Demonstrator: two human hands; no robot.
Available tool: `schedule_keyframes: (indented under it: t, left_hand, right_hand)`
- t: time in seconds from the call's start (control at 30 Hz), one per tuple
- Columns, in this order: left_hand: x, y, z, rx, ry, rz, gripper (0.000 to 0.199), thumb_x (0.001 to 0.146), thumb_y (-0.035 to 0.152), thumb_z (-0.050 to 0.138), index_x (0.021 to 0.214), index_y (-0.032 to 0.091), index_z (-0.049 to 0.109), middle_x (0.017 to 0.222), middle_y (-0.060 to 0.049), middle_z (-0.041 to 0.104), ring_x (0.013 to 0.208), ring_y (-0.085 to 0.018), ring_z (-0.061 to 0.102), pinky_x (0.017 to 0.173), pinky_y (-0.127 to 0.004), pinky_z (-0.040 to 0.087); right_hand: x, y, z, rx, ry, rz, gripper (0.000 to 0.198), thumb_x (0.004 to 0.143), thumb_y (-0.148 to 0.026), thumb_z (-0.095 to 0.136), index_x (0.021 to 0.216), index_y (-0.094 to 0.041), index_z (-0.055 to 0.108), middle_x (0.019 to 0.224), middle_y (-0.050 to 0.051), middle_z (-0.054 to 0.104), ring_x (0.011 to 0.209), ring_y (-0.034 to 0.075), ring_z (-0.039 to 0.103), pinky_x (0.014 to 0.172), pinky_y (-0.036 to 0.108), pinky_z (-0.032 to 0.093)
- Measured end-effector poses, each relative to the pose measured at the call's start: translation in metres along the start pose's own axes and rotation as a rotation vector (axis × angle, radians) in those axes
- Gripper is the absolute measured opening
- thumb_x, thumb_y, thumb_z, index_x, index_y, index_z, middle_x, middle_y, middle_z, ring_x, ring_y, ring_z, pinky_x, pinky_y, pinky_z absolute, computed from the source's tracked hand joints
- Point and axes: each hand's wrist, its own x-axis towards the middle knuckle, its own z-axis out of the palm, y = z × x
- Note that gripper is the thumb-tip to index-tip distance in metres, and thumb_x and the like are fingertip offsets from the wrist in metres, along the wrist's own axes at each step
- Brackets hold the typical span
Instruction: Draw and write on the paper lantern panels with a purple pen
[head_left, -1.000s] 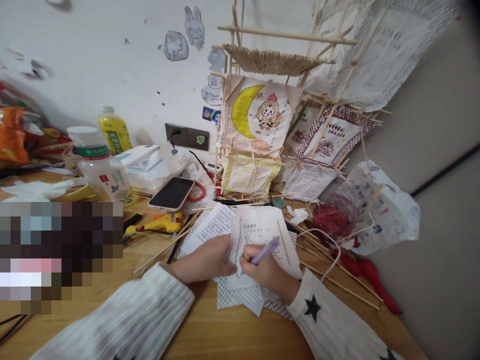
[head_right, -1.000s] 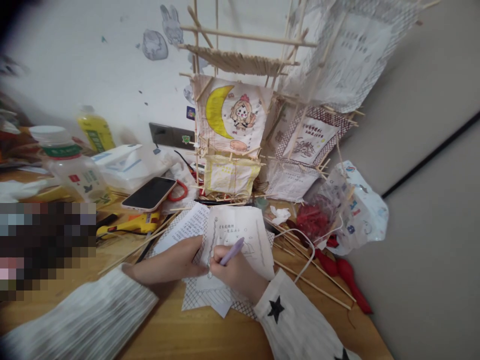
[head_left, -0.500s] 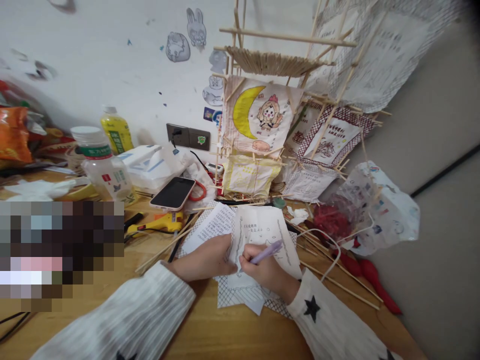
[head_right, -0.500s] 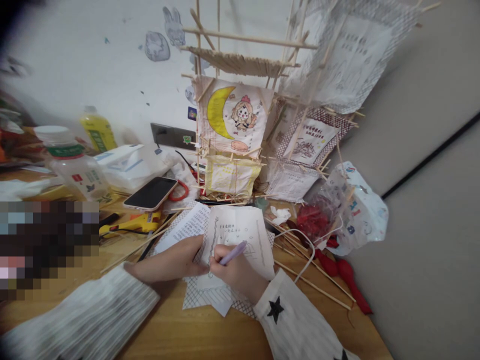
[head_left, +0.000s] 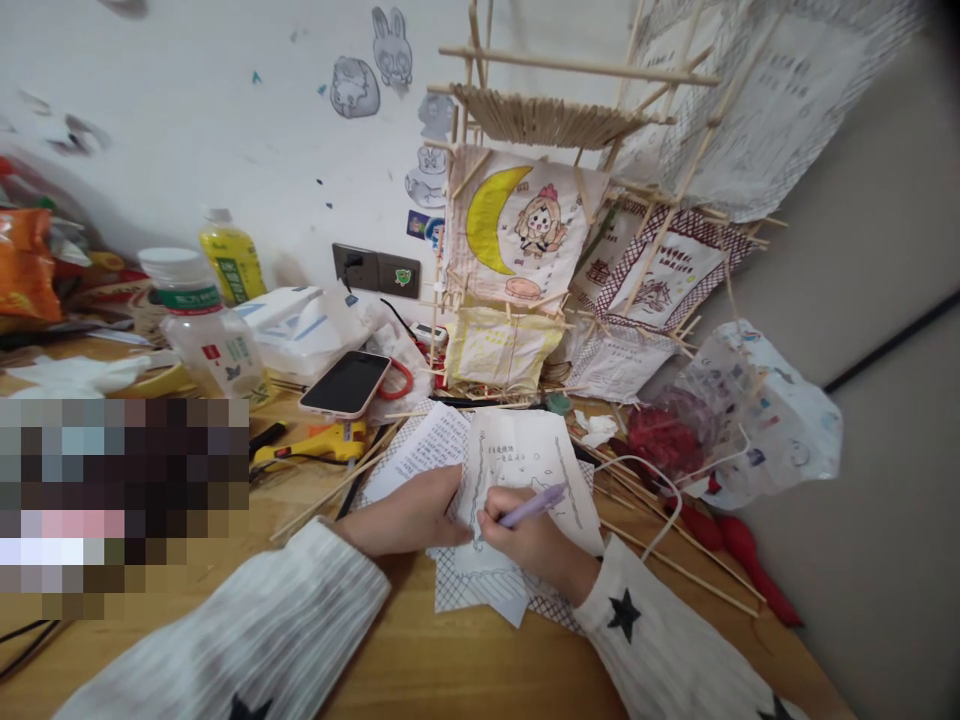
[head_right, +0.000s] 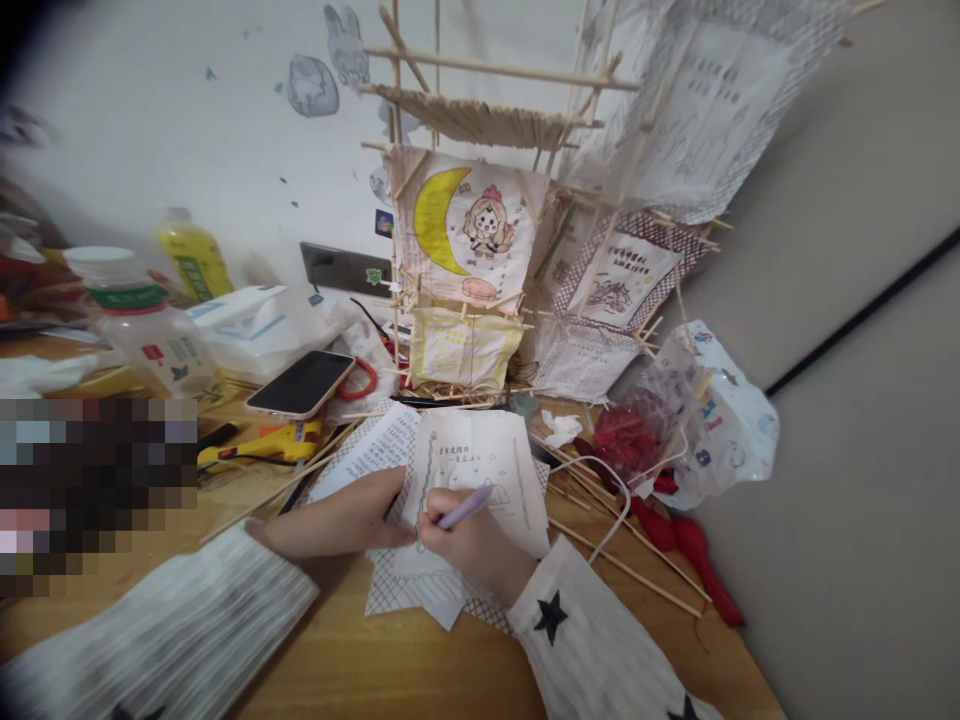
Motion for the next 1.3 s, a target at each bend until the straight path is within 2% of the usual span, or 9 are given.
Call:
schedule_keyframes:
  t: [0.73, 1.0, 1.3]
  left_hand:
    - [0.0005, -0.0008, 0.0011, -0.017, 0.02, -0.011, 0.031, 0.064, 0.023, 0.065, 0.092, 0.016, 0.055, 0.097, -0.003, 0.063, 0.087, -0.022, 0.057, 0.08, -0.03, 0.044]
    - [0.0002, 0.0019, -0.0002, -0.042, 0.022, -0.007, 0.035, 0.063, 0.024, 0.064, 0.097, 0.017, 0.056, 0.1, -0.004, 0.064, 0.093, -0.024, 0.057, 0.08, -0.03, 0.044]
    - [0.0004, -0.0004, 0.0005, -0.05, 0.021, 0.017, 0.034, 0.063, 0.021, 0.064, 0.096, 0.017, 0.056, 0.1, -0.004, 0.064, 0.091, -0.023, 0.057, 0.079, -0.03, 0.044]
  right_hand:
    - [-0.0007, -0.0007, 0.0013, 0.031, 0.015, 0.029, 0.028, 0.071, -0.013, 0.046, 0.052, -0.02, 0.028, 0.049, -0.006, 0.031, 0.048, 0.009, 0.032, 0.046, 0.021, 0.023]
    - [-0.0005, 0.002, 0.0011, 0.001, 0.013, -0.001, 0.029, 0.071, -0.012, 0.046, 0.051, -0.02, 0.026, 0.048, -0.007, 0.03, 0.047, 0.008, 0.031, 0.045, 0.021, 0.022]
    - [-0.0013, 0.0008, 0.0019, 0.024, 0.024, 0.013, 0.028, 0.07, -0.012, 0.045, 0.052, -0.02, 0.026, 0.049, -0.007, 0.029, 0.047, 0.008, 0.03, 0.044, 0.02, 0.022]
